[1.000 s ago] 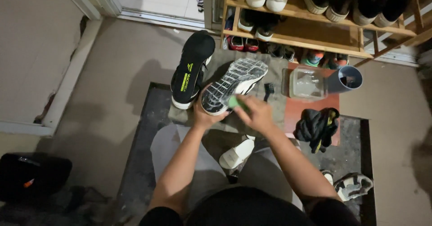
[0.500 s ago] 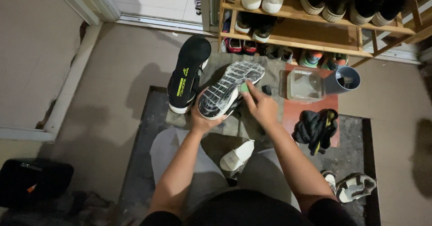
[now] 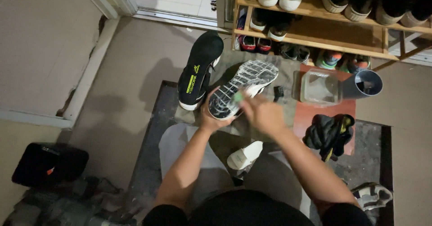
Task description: The person scrubs the sole and sides of a black and white sneaker using a green brush. They hold the shoe in their left hand and scrub with their right hand, focusing on the tread and edges.
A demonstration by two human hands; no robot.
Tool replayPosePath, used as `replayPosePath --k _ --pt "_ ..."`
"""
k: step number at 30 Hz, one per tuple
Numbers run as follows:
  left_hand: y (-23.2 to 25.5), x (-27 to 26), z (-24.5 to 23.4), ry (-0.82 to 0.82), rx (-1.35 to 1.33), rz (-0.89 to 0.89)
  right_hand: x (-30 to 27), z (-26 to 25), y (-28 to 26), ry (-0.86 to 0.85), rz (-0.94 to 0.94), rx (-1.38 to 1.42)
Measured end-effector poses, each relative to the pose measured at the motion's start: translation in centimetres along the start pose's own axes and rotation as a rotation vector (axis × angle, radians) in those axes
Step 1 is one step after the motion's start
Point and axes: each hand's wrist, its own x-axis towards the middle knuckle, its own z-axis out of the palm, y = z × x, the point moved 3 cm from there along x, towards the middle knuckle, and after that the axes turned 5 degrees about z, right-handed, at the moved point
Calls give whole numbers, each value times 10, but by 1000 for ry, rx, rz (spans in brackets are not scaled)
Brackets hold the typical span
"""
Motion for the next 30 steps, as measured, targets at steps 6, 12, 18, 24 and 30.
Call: replayPosePath --k 6,12,18,24,30 --pt "-12 -9 1 -33 -26 13 20 0 22 -75 69 -47" --pt "-13 -9 2 -87 -115 14 -4 -1 -5 -94 -26 -14" --pt "-6 5 -3 -228 -88 43 22 39 53 -13 111 -2" --pt "-11 25 -2 -274 -60 146 19 42 34 -55 221 107" --pt "0 34 -9 -345 -64 145 22 38 29 124 18 92"
